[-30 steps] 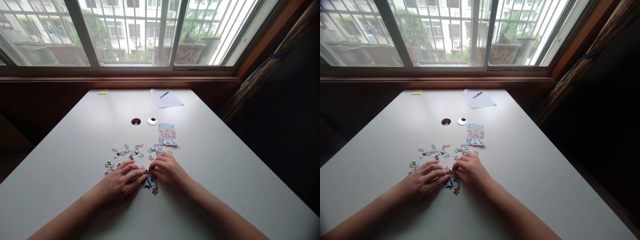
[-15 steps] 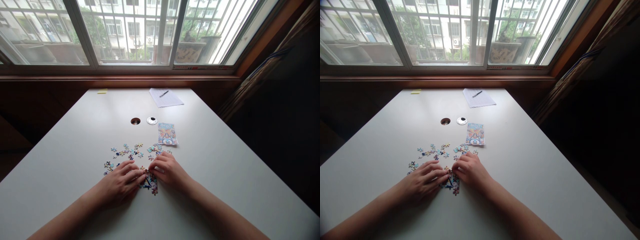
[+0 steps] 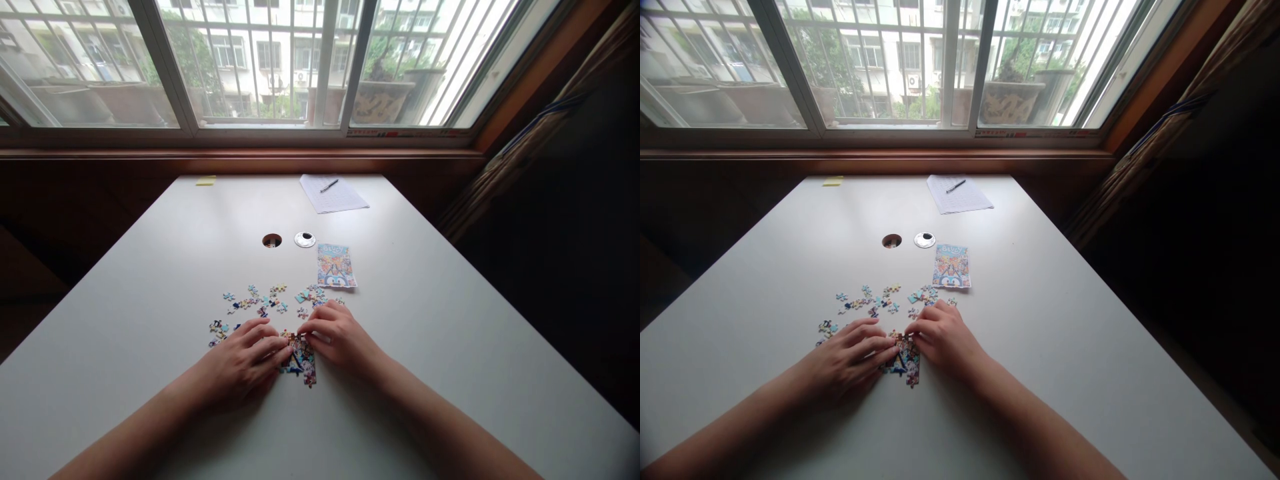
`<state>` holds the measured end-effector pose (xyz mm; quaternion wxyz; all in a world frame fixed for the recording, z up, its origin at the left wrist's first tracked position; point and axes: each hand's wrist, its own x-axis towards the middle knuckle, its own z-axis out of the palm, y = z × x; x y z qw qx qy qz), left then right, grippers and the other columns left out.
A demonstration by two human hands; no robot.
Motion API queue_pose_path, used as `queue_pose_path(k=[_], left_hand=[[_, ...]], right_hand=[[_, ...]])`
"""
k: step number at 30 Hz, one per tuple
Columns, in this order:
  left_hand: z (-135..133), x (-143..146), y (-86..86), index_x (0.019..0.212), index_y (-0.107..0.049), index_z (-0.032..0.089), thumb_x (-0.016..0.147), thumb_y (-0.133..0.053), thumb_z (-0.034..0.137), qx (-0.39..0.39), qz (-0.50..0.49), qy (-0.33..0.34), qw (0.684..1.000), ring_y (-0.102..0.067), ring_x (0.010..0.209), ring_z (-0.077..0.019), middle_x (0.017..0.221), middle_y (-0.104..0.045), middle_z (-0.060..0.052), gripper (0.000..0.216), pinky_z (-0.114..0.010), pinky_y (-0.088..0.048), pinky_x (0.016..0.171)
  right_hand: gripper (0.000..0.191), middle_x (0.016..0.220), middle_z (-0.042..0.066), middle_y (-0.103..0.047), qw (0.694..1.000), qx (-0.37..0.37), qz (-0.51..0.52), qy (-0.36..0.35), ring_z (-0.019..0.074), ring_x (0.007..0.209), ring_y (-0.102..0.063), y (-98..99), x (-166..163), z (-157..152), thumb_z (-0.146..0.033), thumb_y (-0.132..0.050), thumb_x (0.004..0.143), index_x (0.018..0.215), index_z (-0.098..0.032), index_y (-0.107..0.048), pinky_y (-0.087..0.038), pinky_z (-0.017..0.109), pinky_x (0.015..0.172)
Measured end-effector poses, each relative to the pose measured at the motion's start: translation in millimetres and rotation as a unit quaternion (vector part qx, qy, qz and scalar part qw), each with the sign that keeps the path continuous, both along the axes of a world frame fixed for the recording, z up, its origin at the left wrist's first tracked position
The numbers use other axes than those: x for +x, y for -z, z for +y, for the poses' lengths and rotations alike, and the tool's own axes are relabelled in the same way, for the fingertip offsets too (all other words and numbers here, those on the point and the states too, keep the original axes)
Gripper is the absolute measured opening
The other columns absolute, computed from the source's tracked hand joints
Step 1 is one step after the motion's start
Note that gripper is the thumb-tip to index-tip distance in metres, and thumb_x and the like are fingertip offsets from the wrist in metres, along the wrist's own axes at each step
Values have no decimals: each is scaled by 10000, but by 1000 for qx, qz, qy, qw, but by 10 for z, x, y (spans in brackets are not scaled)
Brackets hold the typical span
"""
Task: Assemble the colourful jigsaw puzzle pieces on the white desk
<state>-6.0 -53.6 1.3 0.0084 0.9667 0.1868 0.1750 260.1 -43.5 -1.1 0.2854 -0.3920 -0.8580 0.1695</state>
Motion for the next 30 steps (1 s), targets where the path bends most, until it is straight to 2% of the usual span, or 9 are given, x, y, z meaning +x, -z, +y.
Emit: queue_pose_path(k=[19, 26, 30], left_hand=[[-13, -2, -21, 1435, -512, 160, 952, -595, 153, 6, -7, 0, 1000, -584, 1163, -235, 1269, -663, -98, 490, -498, -396, 1167], [-5, 0, -40, 1450, -502, 167, 971, -573, 169, 19, 19, -1, 1000, -547, 1216, -251, 1425, -591, -89, 484, -516, -395, 1161], [-4, -3, -39, 1457, -494, 175, 961, -584, 160, 13, 14, -2, 1000, -555, 1211, -242, 1413, -605, -85, 504, -511, -395, 1164]], right_hand=[[222, 928, 46, -687, 1000, -12, -18, 12, 206, 904, -540, 28, 30, -11, -140, -677, 907, 1031, -289, -785, -418, 373, 853], [226, 912, 47, -680, 999, -11, -31, 12, 200, 875, -537, -17, 25, -22, -130, -680, 899, 1017, -289, -789, -419, 365, 829], [218, 911, 45, -683, 999, -13, -35, 10, 201, 881, -539, -26, 28, -23, -137, -685, 898, 1014, -289, -790, -414, 363, 831]])
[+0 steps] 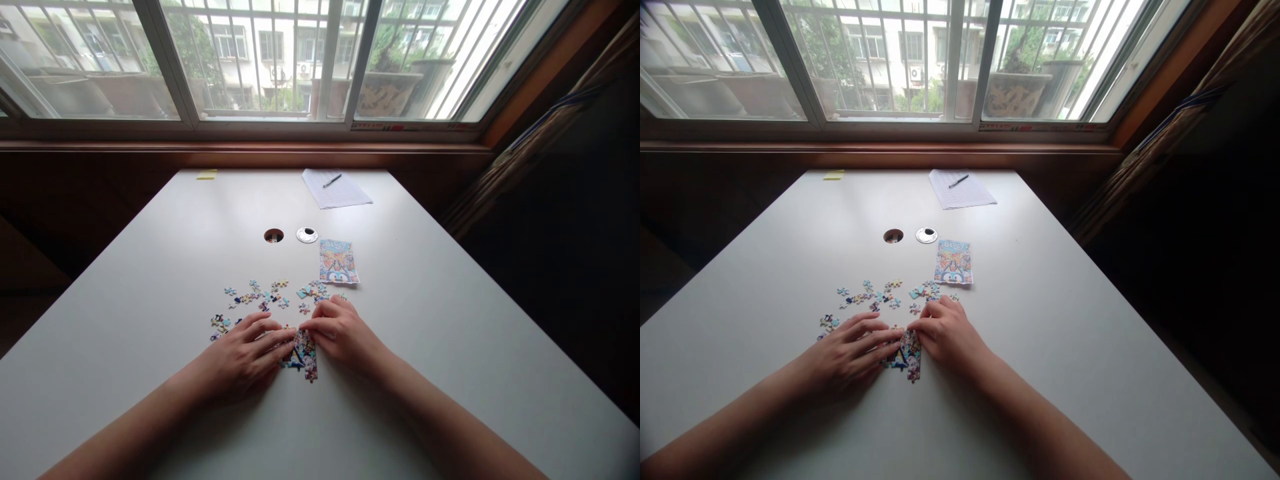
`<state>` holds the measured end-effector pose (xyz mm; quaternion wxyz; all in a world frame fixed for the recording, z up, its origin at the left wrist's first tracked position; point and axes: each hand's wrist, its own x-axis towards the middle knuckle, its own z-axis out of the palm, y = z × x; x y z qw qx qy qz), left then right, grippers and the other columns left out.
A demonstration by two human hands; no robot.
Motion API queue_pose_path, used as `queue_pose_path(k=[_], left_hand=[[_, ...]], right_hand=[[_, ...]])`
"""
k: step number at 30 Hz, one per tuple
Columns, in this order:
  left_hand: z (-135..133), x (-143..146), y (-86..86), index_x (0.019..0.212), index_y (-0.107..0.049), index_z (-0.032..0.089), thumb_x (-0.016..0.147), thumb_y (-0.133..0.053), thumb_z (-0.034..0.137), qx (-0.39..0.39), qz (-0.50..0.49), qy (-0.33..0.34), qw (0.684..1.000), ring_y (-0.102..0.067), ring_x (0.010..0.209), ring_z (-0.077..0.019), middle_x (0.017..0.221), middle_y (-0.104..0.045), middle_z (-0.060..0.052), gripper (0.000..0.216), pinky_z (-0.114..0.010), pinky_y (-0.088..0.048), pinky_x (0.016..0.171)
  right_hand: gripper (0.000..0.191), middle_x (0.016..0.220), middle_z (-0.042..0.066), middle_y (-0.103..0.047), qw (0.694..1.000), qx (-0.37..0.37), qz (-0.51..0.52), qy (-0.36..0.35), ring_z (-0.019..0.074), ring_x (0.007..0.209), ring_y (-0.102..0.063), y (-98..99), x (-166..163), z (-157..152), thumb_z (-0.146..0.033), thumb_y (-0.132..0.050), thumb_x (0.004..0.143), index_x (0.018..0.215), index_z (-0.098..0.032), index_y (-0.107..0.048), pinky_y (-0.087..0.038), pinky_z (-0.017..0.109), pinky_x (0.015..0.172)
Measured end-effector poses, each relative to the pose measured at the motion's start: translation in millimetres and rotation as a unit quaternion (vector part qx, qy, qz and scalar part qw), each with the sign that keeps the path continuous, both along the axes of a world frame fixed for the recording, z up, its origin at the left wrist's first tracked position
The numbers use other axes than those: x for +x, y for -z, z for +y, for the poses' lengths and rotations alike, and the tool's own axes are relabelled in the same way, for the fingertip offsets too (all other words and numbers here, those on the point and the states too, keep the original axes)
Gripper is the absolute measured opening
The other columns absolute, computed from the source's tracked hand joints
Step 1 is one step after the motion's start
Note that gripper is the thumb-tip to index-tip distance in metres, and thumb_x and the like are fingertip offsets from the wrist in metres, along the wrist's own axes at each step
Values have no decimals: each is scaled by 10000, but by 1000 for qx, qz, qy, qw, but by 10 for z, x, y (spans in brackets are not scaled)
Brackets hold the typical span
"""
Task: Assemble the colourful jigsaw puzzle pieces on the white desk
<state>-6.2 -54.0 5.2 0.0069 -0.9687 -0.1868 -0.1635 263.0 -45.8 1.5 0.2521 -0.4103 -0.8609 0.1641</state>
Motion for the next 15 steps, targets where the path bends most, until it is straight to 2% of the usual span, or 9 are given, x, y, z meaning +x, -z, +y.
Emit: queue_pose_path(k=[15], left_hand=[[-3, -2, -9, 1456, -492, 181, 952, -592, 161, -6, -2, 0, 1000, -559, 1206, -238, 1398, -614, -88, 514, -503, -389, 1172]], right_hand=[[144, 840, 44, -680, 1000, 20, -5, -8, 199, 837, -548, -74, 38, 0, -153, -714, 874, 926, -262, -793, -402, 362, 809]])
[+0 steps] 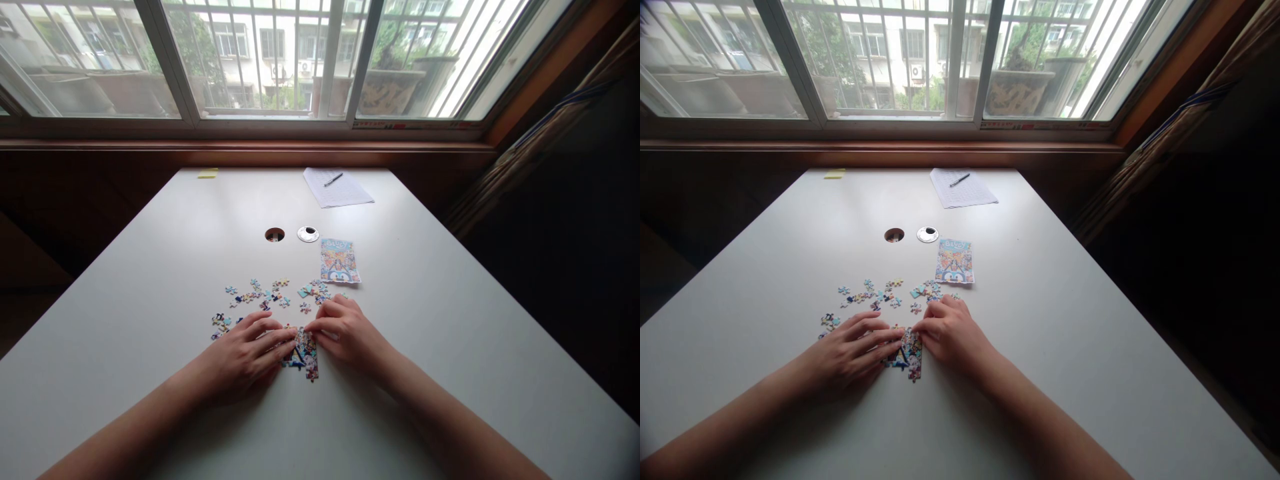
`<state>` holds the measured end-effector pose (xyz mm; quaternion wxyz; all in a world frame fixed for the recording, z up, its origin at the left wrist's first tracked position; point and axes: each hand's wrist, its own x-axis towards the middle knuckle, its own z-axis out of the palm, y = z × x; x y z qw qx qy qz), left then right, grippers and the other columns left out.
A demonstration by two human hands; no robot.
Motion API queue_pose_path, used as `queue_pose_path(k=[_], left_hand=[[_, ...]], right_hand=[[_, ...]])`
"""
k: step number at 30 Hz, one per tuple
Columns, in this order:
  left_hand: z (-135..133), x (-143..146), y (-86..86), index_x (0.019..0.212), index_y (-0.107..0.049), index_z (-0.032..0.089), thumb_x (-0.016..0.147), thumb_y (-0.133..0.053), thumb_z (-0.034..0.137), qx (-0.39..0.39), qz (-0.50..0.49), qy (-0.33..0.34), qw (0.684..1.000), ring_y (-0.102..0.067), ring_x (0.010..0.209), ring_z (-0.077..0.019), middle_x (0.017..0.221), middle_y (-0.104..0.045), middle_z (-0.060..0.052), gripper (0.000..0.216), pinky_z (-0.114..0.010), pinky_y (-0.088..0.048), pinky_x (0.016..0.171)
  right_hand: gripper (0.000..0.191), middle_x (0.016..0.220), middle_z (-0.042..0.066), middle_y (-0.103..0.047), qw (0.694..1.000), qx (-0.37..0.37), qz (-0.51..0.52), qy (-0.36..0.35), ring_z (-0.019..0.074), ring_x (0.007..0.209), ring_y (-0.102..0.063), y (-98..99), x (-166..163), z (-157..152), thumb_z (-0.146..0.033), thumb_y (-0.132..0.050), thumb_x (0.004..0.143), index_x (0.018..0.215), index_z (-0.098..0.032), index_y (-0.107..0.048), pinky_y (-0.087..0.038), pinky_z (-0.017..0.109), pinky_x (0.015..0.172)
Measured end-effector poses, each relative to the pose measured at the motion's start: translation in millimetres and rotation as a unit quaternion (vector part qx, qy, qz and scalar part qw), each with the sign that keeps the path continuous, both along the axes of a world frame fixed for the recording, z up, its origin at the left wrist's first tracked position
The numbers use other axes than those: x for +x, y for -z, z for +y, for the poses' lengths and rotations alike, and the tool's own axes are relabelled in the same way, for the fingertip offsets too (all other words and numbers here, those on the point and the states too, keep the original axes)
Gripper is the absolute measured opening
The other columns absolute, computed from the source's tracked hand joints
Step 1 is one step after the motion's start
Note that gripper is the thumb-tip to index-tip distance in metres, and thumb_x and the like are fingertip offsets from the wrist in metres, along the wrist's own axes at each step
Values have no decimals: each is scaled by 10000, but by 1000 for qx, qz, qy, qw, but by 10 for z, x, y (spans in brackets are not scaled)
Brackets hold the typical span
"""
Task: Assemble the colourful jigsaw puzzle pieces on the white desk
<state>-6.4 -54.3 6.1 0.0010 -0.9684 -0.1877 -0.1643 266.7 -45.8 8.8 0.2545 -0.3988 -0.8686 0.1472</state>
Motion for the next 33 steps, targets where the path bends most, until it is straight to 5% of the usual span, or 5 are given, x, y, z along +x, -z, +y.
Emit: queue_pose_path(k=[33], left_hand=[[-4, -4, 15, 1468, -474, 164, 973, -571, 159, -5, 0, 2, 1000, -559, 1208, -242, 1357, -629, -94, 504, -512, -365, 1187]], right_hand=[[140, 822, 38, -682, 999, -44, -2, 3, 208, 843, -547, -8, -3, -17, -169, -714, 882, 951, -262, -793, -401, 367, 813]])
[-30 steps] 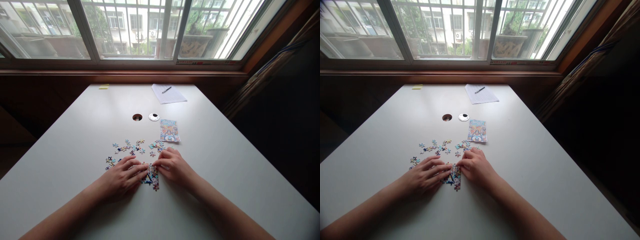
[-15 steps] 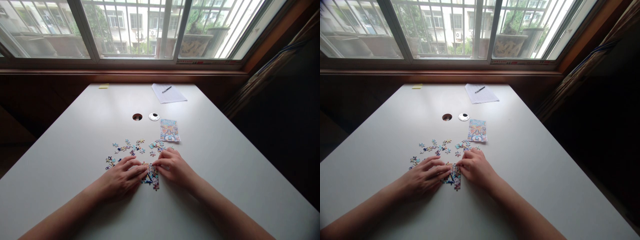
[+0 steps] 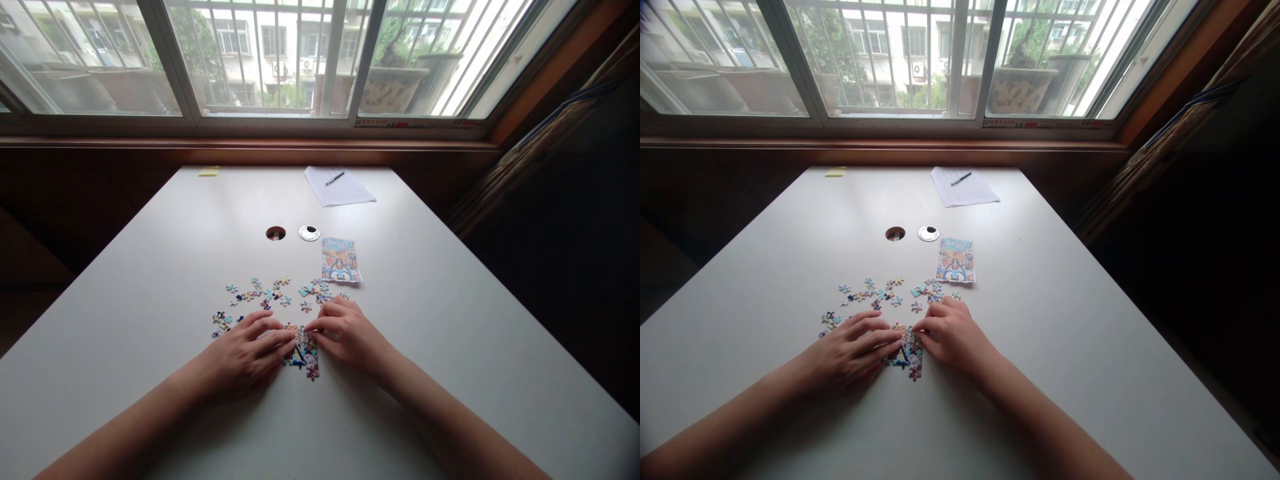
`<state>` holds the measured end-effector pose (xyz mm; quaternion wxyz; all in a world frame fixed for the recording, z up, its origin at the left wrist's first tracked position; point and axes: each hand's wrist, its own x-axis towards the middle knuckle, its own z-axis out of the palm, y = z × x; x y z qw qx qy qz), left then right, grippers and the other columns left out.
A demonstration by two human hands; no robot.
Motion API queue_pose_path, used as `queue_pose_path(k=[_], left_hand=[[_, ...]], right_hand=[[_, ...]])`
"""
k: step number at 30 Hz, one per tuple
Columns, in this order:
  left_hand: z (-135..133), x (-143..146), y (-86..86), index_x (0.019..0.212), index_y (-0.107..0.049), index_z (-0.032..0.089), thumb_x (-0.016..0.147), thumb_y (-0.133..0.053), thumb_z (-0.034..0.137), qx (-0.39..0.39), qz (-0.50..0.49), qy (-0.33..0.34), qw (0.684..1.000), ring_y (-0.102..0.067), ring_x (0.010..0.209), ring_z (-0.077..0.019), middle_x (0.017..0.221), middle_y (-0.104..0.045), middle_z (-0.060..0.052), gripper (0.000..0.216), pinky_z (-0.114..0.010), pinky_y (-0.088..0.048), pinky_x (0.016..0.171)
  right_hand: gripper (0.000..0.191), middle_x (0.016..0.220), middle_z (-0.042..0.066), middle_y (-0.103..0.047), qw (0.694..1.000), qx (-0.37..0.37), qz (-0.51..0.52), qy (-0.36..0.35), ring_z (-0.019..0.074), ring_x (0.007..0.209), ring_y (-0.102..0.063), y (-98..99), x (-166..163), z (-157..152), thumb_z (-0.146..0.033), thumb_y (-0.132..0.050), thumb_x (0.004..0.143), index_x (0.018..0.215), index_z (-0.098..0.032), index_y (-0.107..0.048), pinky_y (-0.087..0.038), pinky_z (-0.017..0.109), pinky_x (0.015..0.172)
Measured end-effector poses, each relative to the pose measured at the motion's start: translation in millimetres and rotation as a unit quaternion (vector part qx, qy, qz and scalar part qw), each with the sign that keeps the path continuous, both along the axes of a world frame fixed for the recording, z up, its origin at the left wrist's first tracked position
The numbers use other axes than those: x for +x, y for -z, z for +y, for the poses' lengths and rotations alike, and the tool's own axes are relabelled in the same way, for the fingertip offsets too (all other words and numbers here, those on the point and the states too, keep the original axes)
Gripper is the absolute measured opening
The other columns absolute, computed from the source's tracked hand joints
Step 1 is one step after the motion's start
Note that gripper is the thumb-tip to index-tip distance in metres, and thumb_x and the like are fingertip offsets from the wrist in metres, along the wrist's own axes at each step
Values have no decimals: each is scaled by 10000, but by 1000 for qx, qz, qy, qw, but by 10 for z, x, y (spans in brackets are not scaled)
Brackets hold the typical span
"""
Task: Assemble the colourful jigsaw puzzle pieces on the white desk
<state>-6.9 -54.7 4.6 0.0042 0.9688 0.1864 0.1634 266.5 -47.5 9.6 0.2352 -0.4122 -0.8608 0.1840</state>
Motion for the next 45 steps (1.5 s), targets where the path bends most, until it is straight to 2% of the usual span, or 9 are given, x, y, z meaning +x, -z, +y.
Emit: queue_pose_path(k=[4, 8, 10, 13, 16, 20, 28, 34, 45], left_hand=[[-9, 2, -7, 1423, -509, 156, 966, -583, 166, 10, -5, 3, 1000, -572, 1166, -235, 1262, -665, -88, 463, -499, -363, 1187], [-19, -12, -21, 1274, -588, 158, 940, -598, 164, 0, -29, -1, 1000, -586, 1042, -211, 1091, -687, -64, 334, -463, -418, 1132], [-17, -22, -25, 1206, -600, 162, 918, -625, 197, -15, -47, -22, 999, -576, 1034, -223, 1083, -679, -69, 292, -460, -448, 1086], [-7, -21, -27, 1204, -579, 167, 889, -671, 303, -31, -61, -58, 996, -551, 1088, -268, 1178, -660, -98, 355, -466, -479, 1010], [-6, -5, -25, 1233, -553, 179, 873, -685, 376, -41, -64, -84, 994, -537, 1103, -285, 1220, -654, -101, 431, -461, -480, 983], [-22, 7, -24, 1227, -556, 211, 877, -669, 359, -57, -59, -107, 991, -545, 1086, -273, 1165, -671, -77, 396, -449, -465, 999], [-9, 4, -5, 1193, -555, 206, 877, -669, 345, -53, -69, -124, 988, -548, 1036, -261, 1107, -670, -75, 364, -450, -449, 1013], [-7, 13, 22, 1177, -541, 198, 867, -687, 349, -51, -75, -133, 987, -521, 1042, -267, 1093, -659, -76, 374, -451, -454, 1006], [11, -35, 12, 1327, -478, 201, 866, -695, 424, -66, -63, -152, 984, -500, 1126, -296, 1184, -625, -102, 556, -484, -452, 1035]], right_hand=[[133, 881, 48, -694, 1000, 17, -13, 9, 213, 865, -546, 0, 18, 1, -174, -683, 900, 964, -247, -773, -392, 373, 824], [152, 916, 48, -695, 999, 26, -29, 11, 215, 877, -540, -2, 59, 7, -175, -657, 917, 1011, -250, -749, -391, 369, 821], [138, 941, 46, -693, 999, 18, -37, 7, 217, 896, -542, -36, 85, 5, -201, -658, 925, 1029, -253, -733, -397, 372, 840], [118, 989, 52, -681, 998, -9, -55, -2, 231, 949, -546, -133, 126, -15, -302, -683, 926, 1027, -246, -705, -404, 396, 895], [281, 1043, 58, -661, 995, -45, -89, -16, 255, 998, -541, -233, 150, -63, -454, -738, 872, 1036, -236, -669, -418, 414, 910], [452, 1071, 59, -637, 991, -55, -118, -28, 275, 1020, -528, -278, 123, -149, -584, -776, 792, 1050, -239, -636, -425, 433, 920], [470, 1079, 70, -610, 990, -53, -128, -9, 289, 1026, -521, -245, 7, -228, -493, -845, 735, 1042, -229, -606, -440, 446, 920], [457, 1120, 74, -599, 990, -77, -115, 4, 290, 1048, -518, -232, -6, -233, -450, -849, 747, 1057, -232, -593, -448, 446, 924], [469, 1147, 64, -588, 989, -109, -99, 2, 283, 1083, -515, -219, 0, -214, -428, -851, 759, 1074, -230, -566, -441, 443, 952]])
